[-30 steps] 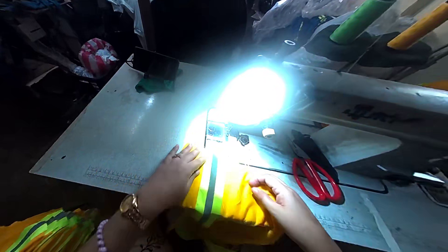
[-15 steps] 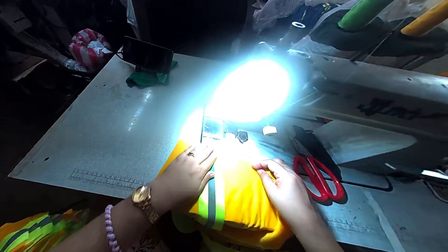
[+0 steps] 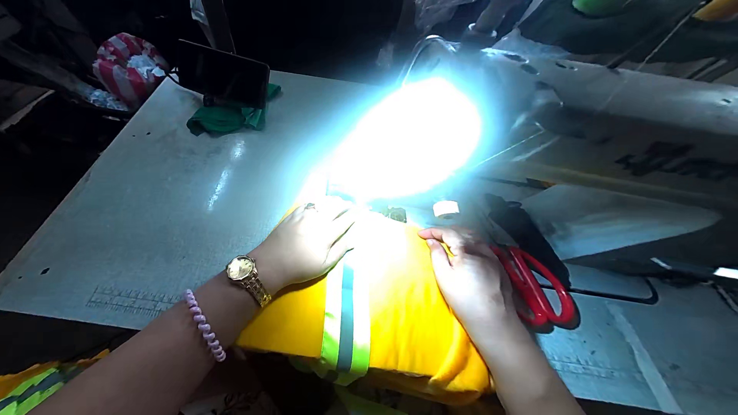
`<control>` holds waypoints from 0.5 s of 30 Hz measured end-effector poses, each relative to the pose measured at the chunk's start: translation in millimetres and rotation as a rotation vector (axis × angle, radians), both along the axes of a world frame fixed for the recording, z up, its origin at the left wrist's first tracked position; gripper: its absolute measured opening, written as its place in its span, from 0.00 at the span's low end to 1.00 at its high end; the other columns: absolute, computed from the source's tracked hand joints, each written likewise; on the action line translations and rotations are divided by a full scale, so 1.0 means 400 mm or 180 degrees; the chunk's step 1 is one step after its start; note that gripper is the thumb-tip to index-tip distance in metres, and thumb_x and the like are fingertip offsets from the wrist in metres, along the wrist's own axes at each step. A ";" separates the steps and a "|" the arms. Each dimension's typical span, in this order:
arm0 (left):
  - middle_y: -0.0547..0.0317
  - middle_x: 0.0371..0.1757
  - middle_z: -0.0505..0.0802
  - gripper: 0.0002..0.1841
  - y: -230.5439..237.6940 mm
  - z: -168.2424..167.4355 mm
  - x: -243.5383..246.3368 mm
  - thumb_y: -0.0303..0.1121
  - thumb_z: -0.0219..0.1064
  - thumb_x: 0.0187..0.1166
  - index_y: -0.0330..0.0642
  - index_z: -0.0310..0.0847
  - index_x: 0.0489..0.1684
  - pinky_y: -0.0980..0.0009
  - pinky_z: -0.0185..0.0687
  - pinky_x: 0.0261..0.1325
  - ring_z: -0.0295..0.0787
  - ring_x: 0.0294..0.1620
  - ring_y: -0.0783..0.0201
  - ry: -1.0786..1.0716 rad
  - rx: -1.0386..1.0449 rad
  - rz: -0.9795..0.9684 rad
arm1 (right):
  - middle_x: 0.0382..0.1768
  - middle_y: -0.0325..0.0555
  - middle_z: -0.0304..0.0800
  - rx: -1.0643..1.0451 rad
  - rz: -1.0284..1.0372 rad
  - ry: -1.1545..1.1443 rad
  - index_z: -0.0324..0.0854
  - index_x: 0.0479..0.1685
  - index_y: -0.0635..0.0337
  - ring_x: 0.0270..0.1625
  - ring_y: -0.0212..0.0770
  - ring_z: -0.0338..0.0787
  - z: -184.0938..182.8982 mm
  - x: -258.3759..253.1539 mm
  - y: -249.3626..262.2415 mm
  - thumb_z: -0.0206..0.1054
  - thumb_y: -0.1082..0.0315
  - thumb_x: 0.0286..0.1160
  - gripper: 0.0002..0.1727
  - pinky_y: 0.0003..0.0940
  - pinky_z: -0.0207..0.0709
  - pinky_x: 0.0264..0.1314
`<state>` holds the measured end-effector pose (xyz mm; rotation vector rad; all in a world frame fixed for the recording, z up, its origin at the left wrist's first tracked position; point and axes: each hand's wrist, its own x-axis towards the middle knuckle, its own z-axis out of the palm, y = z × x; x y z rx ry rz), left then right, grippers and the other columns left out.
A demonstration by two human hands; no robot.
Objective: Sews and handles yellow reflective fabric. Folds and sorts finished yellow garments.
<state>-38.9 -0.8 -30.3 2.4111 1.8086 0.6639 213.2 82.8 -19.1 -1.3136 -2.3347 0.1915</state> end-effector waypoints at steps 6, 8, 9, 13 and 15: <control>0.55 0.78 0.83 0.28 0.008 -0.006 -0.002 0.50 0.47 0.88 0.50 0.77 0.81 0.51 0.71 0.80 0.76 0.81 0.54 0.0002 -0.0027 0.0040 | 0.52 0.53 0.91 0.0167 -0.0085 -0.0101 0.91 0.50 0.56 0.56 0.55 0.91 -0.005 -0.011 -0.001 0.59 0.71 0.83 0.13 0.57 0.84 0.53; 0.54 0.79 0.82 0.30 0.007 -0.005 -0.003 0.52 0.48 0.86 0.49 0.77 0.81 0.51 0.69 0.81 0.75 0.81 0.53 0.0036 -0.0029 0.0037 | 0.51 0.53 0.91 0.0255 -0.0098 -0.0126 0.91 0.50 0.57 0.53 0.55 0.92 -0.011 -0.014 -0.004 0.59 0.71 0.83 0.13 0.56 0.85 0.49; 0.54 0.80 0.82 0.31 0.007 -0.002 -0.004 0.53 0.49 0.85 0.49 0.76 0.82 0.52 0.67 0.83 0.74 0.82 0.54 0.0056 -0.0067 0.0047 | 0.51 0.53 0.91 0.0279 -0.0103 -0.0139 0.91 0.50 0.57 0.52 0.55 0.92 -0.013 -0.015 -0.003 0.59 0.71 0.83 0.13 0.56 0.85 0.48; 0.54 0.81 0.80 0.33 0.007 0.005 -0.004 0.57 0.52 0.82 0.51 0.74 0.84 0.50 0.68 0.81 0.73 0.83 0.53 -0.0002 -0.0198 0.0073 | 0.52 0.53 0.90 0.0331 -0.0083 -0.0140 0.91 0.51 0.56 0.53 0.54 0.92 -0.023 -0.011 0.007 0.58 0.70 0.83 0.14 0.56 0.85 0.50; 0.55 0.82 0.80 0.34 0.010 0.007 -0.005 0.59 0.52 0.81 0.53 0.73 0.85 0.50 0.70 0.81 0.73 0.84 0.54 -0.0001 -0.0269 0.0084 | 0.53 0.53 0.91 0.0321 -0.0111 -0.0141 0.91 0.51 0.55 0.54 0.54 0.92 -0.023 -0.013 0.008 0.58 0.70 0.83 0.14 0.57 0.85 0.50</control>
